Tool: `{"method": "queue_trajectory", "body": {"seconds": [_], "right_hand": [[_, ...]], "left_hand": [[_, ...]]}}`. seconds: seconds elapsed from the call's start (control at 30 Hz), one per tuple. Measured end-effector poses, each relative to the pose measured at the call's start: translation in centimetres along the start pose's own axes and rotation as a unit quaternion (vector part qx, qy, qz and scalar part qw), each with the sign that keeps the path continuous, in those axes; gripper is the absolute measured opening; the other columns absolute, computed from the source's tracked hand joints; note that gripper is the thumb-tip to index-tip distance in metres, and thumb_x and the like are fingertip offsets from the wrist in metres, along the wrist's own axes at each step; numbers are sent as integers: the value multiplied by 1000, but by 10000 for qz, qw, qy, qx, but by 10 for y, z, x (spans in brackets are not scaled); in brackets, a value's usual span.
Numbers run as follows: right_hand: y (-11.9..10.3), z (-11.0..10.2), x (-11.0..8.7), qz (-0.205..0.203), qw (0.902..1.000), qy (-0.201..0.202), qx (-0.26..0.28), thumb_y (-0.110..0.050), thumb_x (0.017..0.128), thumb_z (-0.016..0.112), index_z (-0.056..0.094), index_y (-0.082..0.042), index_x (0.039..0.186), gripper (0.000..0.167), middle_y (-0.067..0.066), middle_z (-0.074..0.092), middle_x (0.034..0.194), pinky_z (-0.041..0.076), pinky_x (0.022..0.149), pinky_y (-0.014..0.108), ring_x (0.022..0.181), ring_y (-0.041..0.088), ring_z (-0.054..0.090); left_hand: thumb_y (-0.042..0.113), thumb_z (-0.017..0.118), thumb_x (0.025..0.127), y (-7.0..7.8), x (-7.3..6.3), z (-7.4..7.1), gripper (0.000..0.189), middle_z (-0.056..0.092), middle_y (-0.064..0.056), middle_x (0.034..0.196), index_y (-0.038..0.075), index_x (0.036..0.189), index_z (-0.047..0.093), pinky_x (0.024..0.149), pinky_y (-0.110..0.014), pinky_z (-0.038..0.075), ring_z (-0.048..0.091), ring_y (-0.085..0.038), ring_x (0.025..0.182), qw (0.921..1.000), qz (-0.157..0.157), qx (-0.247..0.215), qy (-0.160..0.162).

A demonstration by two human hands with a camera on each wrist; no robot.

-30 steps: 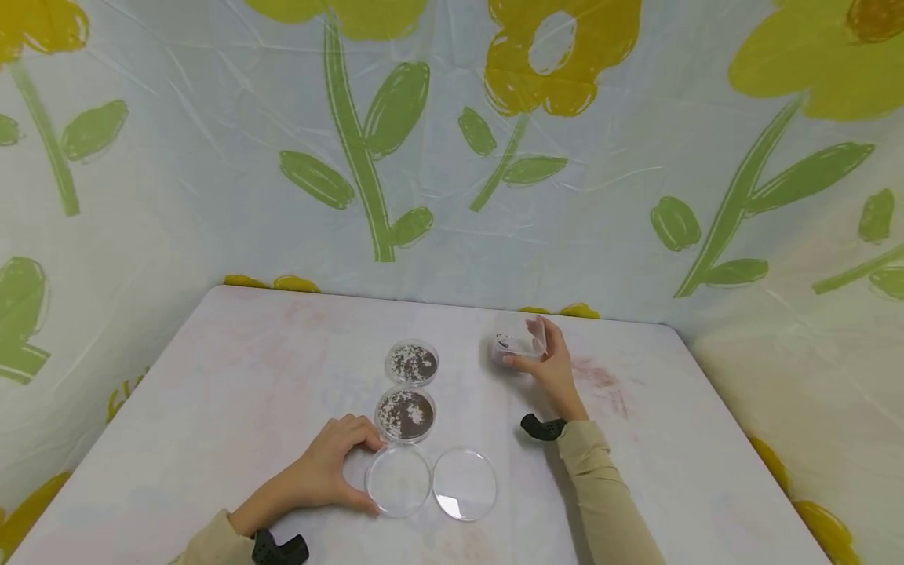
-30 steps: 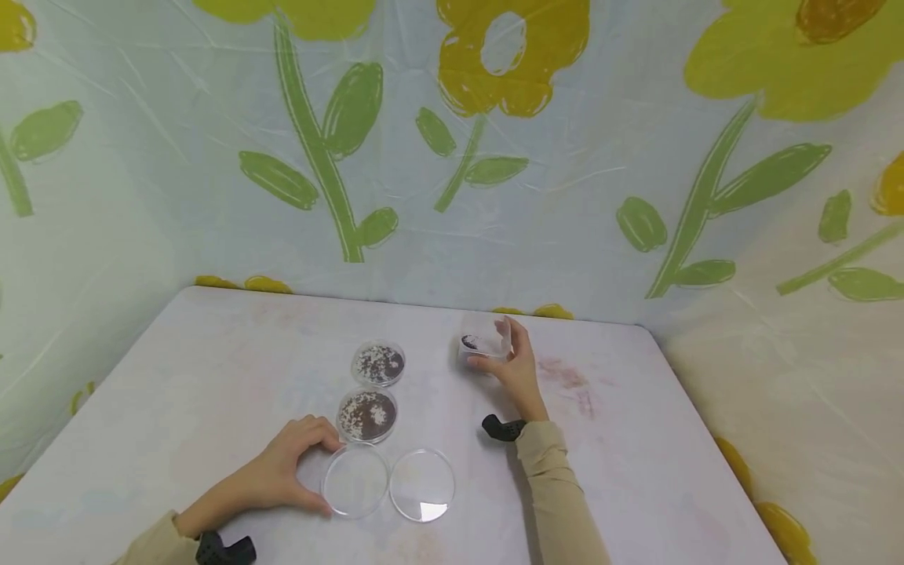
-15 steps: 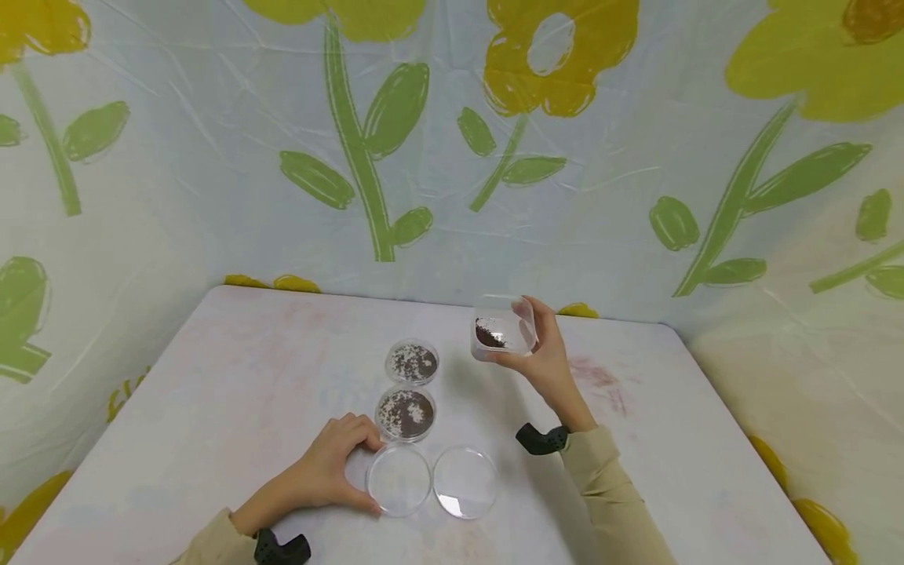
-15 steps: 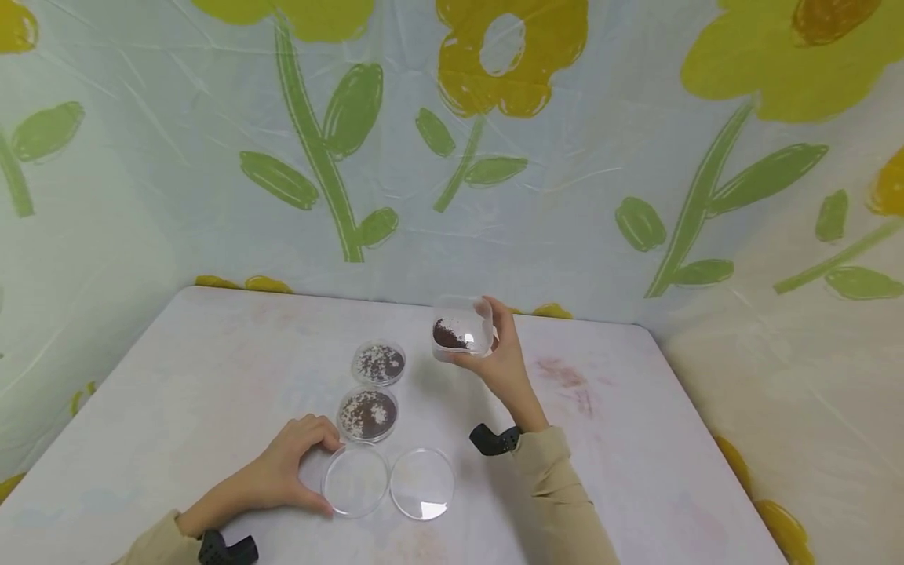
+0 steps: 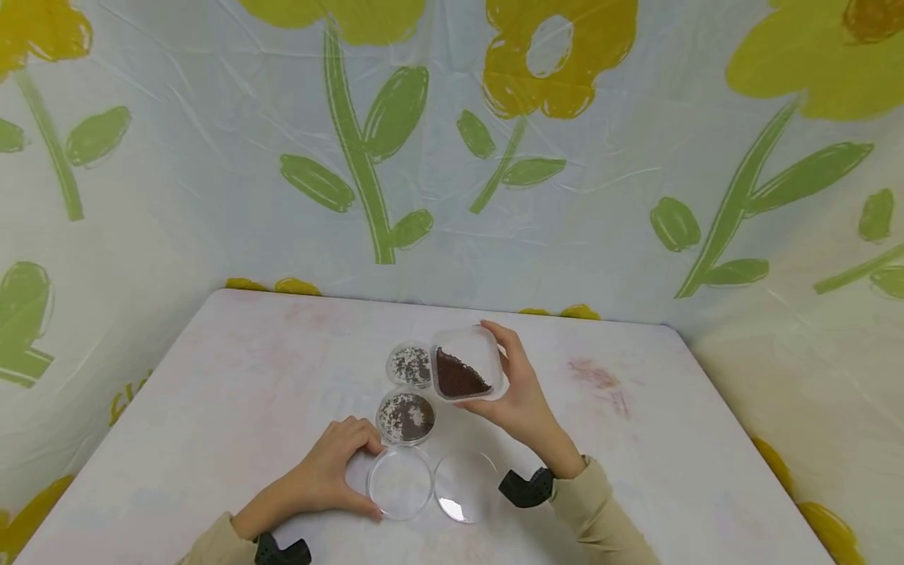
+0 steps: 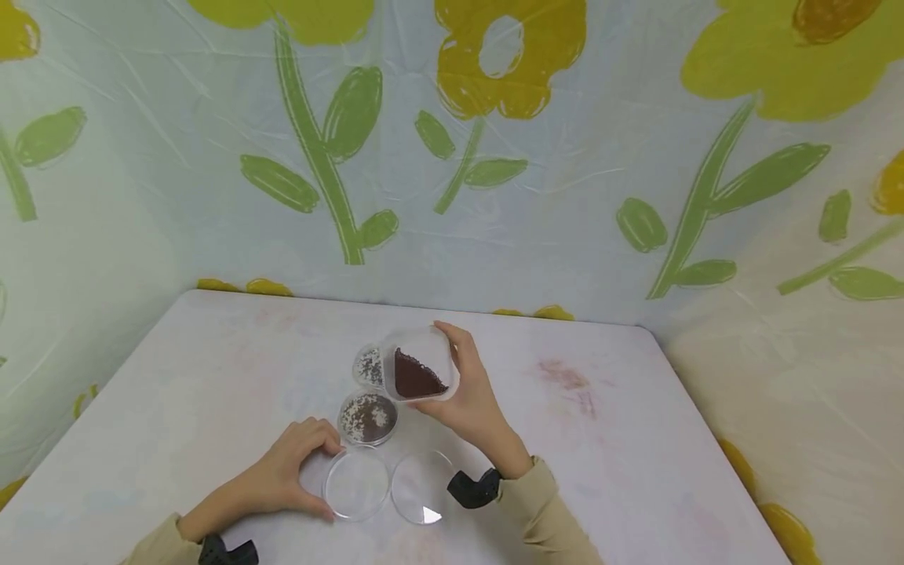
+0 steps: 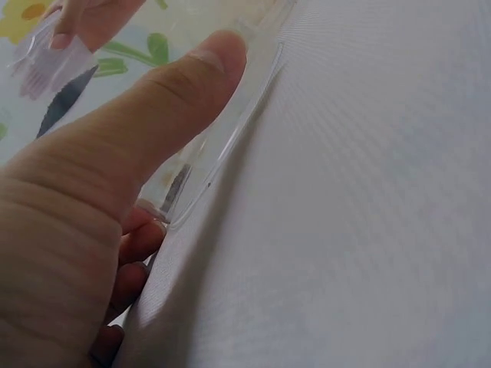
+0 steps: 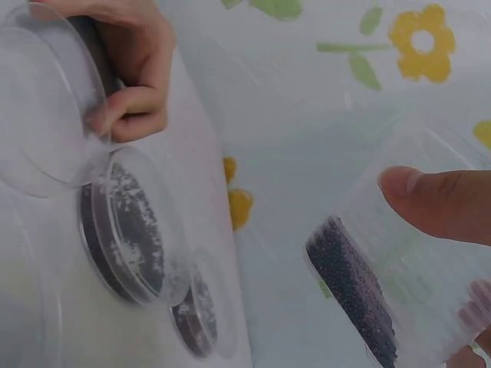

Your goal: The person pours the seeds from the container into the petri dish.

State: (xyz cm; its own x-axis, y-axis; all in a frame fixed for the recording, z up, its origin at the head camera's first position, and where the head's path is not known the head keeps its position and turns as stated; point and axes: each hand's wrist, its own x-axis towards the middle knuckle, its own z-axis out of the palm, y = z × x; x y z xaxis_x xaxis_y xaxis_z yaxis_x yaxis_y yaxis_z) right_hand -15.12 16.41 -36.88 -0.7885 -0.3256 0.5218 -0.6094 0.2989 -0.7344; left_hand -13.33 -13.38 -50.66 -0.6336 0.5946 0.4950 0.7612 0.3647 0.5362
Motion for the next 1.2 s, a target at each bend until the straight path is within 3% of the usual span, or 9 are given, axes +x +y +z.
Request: {"method": "queue_trajectory", "body": {"seconds": [0.2, 0.4, 0.63, 0.73, 0.87, 0.97, 1.2], "right_hand": [[21, 19, -15, -1236, 9888, -147, -820, 5, 61, 91, 36, 4, 145, 100, 19, 41, 143, 35, 113, 41, 131, 33, 41], [24, 30, -26, -1868, 9744, -303, -1209, 4, 60, 89, 36, 5, 145, 100, 22, 40, 145, 33, 114, 34, 135, 32, 38], [25, 37, -32, -2693, 9463, -374, -1750, 4, 59, 89, 38, 10, 142, 98, 27, 41, 141, 39, 110, 31, 132, 35, 42], [25, 41, -32, -3045, 9321, -409, -1919, 2, 62, 89, 40, 11, 140, 93, 28, 43, 139, 41, 110, 35, 131, 37, 44], [24, 43, -32, -3388, 9161, -420, -2104, -4, 76, 80, 43, 10, 137, 72, 29, 47, 135, 39, 111, 41, 127, 38, 47], [22, 44, -33, -3484, 9100, -490, -2194, -3, 82, 72, 45, 10, 137, 64, 28, 49, 134, 40, 110, 42, 127, 38, 48], [21, 47, -36, -3459, 9049, -771, -2359, 17, 53, 66, 44, 7, 140, 90, 25, 46, 139, 38, 112, 43, 129, 36, 47]], "left_hand": [[66, 87, 55, -1, -2, 0, 69, 57, 17, 108, 25, 103, 58, 77, -23, 32, 45, -2, 96, 10000, -19, 50, 7], [66, 87, 55, 0, -1, 0, 68, 58, 16, 105, 24, 101, 60, 76, -22, 31, 45, -1, 95, 9999, 14, 52, 112], [66, 87, 55, 0, 0, 0, 69, 58, 16, 107, 23, 102, 59, 77, -23, 32, 45, -2, 95, 10000, -36, 43, 38], [66, 87, 55, 0, 0, -1, 68, 58, 16, 106, 23, 101, 59, 77, -23, 32, 45, -1, 95, 10000, -74, 39, 2], [64, 87, 57, 0, 0, -2, 67, 59, 15, 106, 23, 101, 59, 75, -24, 32, 45, -2, 94, 10000, -15, 29, -8], [64, 87, 57, 1, 1, -1, 67, 59, 14, 106, 23, 102, 59, 75, -24, 32, 45, -2, 93, 10000, 26, 28, 1], [66, 85, 59, 0, 1, 0, 66, 58, 16, 107, 24, 102, 58, 74, -23, 33, 45, -2, 93, 10000, 0, 45, -5]]}}
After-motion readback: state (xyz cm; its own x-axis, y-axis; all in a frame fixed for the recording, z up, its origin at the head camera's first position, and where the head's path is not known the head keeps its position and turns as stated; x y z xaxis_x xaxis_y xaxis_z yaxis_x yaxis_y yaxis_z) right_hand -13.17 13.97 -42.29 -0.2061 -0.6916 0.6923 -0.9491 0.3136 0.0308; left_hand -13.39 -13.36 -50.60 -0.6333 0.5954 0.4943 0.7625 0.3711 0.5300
